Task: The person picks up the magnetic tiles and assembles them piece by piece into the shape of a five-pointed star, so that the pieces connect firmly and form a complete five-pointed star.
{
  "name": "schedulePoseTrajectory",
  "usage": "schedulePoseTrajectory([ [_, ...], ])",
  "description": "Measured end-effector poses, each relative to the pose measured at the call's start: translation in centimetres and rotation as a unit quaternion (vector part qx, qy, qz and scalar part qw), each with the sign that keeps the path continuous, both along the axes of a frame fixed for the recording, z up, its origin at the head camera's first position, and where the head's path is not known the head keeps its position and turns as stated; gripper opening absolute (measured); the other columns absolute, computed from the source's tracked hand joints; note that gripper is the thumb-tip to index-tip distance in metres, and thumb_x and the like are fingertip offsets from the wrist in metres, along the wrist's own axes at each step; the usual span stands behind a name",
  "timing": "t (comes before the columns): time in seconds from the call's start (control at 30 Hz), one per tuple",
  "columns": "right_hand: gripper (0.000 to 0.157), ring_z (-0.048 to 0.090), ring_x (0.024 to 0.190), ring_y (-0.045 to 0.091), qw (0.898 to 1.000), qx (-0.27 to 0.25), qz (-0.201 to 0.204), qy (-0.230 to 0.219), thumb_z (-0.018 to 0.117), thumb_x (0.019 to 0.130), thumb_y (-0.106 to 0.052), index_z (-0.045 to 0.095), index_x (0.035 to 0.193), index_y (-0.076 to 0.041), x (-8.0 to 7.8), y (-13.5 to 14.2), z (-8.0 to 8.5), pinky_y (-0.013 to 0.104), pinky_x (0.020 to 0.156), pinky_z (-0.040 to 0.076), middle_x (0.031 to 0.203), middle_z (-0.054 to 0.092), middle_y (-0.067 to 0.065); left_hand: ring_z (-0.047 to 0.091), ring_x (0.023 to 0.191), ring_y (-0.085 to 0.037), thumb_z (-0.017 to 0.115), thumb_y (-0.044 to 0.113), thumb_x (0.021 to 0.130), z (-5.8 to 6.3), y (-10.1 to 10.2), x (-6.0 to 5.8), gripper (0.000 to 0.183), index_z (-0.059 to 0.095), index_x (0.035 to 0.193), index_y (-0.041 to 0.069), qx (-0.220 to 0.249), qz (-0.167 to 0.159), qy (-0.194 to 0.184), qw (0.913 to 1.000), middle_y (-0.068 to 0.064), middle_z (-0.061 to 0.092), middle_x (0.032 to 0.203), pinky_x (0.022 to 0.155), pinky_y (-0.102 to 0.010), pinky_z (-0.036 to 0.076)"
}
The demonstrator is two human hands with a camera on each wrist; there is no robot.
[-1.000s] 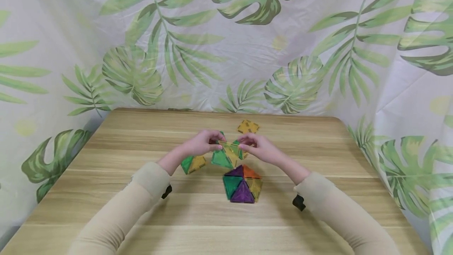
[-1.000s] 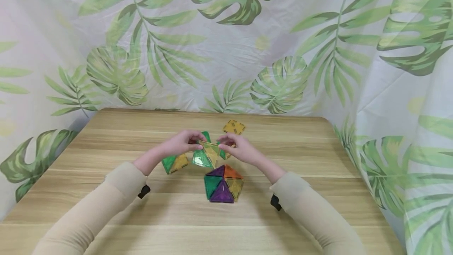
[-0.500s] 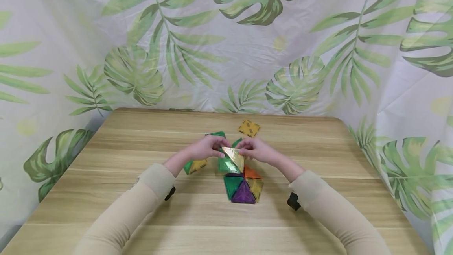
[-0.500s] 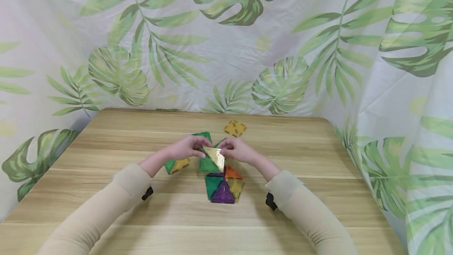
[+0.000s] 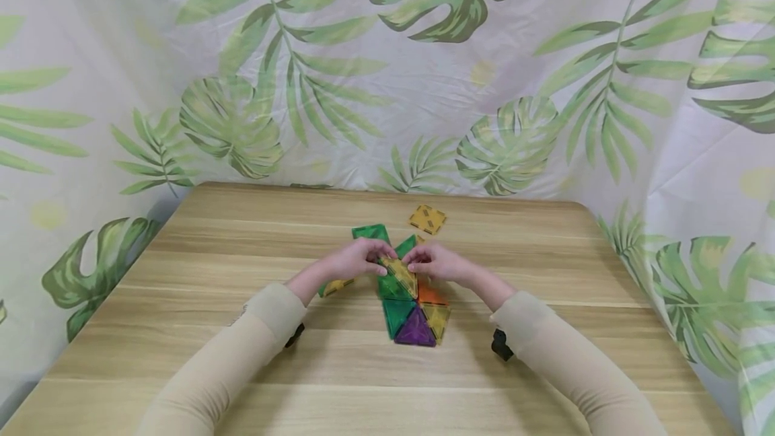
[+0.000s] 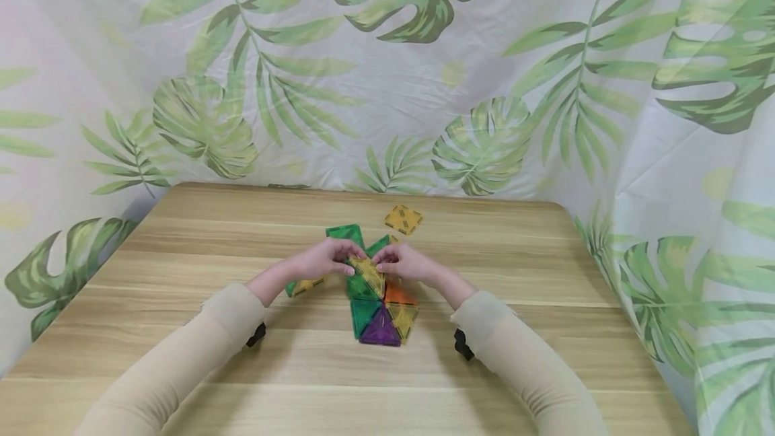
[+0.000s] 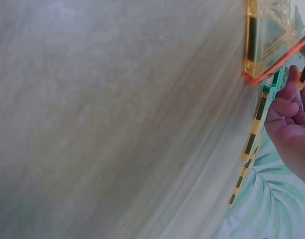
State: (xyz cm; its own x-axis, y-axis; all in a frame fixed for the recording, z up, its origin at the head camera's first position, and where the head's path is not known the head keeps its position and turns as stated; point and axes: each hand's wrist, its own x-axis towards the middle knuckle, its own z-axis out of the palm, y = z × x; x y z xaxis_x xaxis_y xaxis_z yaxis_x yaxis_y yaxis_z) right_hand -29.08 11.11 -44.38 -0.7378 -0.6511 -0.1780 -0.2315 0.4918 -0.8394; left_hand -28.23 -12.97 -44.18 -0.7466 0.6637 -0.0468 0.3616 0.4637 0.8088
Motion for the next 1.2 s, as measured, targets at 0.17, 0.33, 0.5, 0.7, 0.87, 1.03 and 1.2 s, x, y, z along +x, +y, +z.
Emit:
schedulePoseTrajectory([
  [0.17, 0.025, 0.055, 0.078, 0.017, 1.000, 0.025, 0.012, 0.009, 0.057, 0.094, -0.011, 0.063, 0.117, -0.003, 0.2, -0.1, -0.1, 0.026, 0.064, 0.046, 0.102, 0.067, 0.008, 0.056, 0.111, -0.020, 0.065, 0.016, 0.089, 0.0, -0.1, -0.1, 0.029, 0.061, 0.118, 0.010, -0.014, -0.001, 0.009, 0.9999, -0.002, 0.062, 0.117, 0.094, -0.037, 0.047],
  [0.33, 0.027, 0.057, 0.088, 0.011, 0.999, 0.043, 0.012, 0.008, 0.060, 0.093, -0.015, 0.064, 0.119, -0.007, 0.4, -0.4, -0.1, 0.027, 0.074, 0.048, 0.112, 0.066, 0.007, 0.057, 0.110, -0.021, 0.065, 0.016, 0.089, 0.1, -0.3, 0.0, 0.028, 0.063, 0.117, 0.011, -0.029, -0.007, 0.018, 0.9994, -0.003, 0.063, 0.117, 0.093, -0.037, 0.048],
  [0.5, 0.026, 0.059, 0.092, 0.011, 0.998, 0.044, 0.021, 0.027, 0.061, 0.092, -0.015, 0.066, 0.117, -0.011, 0.2, -0.3, -0.2, 0.026, 0.078, 0.049, 0.112, 0.067, 0.004, 0.058, 0.108, -0.021, 0.065, 0.017, 0.089, -0.1, -0.5, -0.1, 0.029, 0.063, 0.118, 0.009, -0.041, -0.016, 0.021, 0.9988, -0.004, 0.063, 0.118, 0.092, -0.035, 0.049],
  [0.7, 0.026, 0.060, 0.087, 0.019, 0.994, 0.015, 0.011, 0.104, 0.060, 0.093, -0.010, 0.064, 0.118, -0.003, -0.5, 0.6, 0.3, 0.034, 0.075, 0.051, 0.110, 0.067, 0.010, 0.058, 0.100, -0.017, 0.066, 0.018, 0.089, 0.0, -0.7, 0.1, 0.027, 0.064, 0.115, 0.009, -0.051, -0.024, 0.042, 0.9975, -0.003, 0.064, 0.112, 0.086, -0.032, 0.051],
  [0.87, 0.030, 0.059, 0.094, 0.030, 0.974, 0.033, 0.006, 0.223, 0.065, 0.089, -0.008, 0.063, 0.117, 0.001, -1.5, 1.5, 0.3, 0.044, 0.081, 0.050, 0.113, 0.065, 0.016, 0.058, 0.096, -0.014, 0.067, 0.021, 0.088, -0.1, -0.9, 0.2, 0.026, 0.065, 0.112, 0.012, -0.064, -0.029, 0.062, 0.9956, 0.001, 0.065, 0.108, 0.082, -0.029, 0.051],
  [1.03, 0.050, 0.044, 0.125, 0.037, 0.950, 0.129, 0.027, 0.283, 0.071, 0.085, -0.026, 0.056, 0.128, -0.004, -2.2, 2.0, 0.0, 0.052, 0.109, 0.029, 0.131, 0.054, 0.015, 0.059, 0.092, -0.009, 0.069, 0.028, 0.086, -0.1, -1.2, 0.5, 0.025, 0.067, 0.108, 0.017, -0.089, -0.020, 0.090, 0.9918, 0.007, 0.066, 0.099, 0.078, -0.025, 0.051],
  [1.2, 0.076, 0.026, 0.137, 0.042, 0.938, 0.209, 0.045, 0.272, 0.070, 0.082, -0.045, 0.041, 0.143, -0.010, -2.5, 1.9, -0.5, 0.055, 0.113, 0.017, 0.149, 0.034, 0.017, 0.059, 0.088, -0.009, 0.071, 0.027, 0.084, 0.1, -1.7, 0.9, 0.021, 0.068, 0.102, 0.016, -0.089, -0.013, 0.096, 0.9913, 0.008, 0.065, 0.093, 0.075, -0.024, 0.051],
])
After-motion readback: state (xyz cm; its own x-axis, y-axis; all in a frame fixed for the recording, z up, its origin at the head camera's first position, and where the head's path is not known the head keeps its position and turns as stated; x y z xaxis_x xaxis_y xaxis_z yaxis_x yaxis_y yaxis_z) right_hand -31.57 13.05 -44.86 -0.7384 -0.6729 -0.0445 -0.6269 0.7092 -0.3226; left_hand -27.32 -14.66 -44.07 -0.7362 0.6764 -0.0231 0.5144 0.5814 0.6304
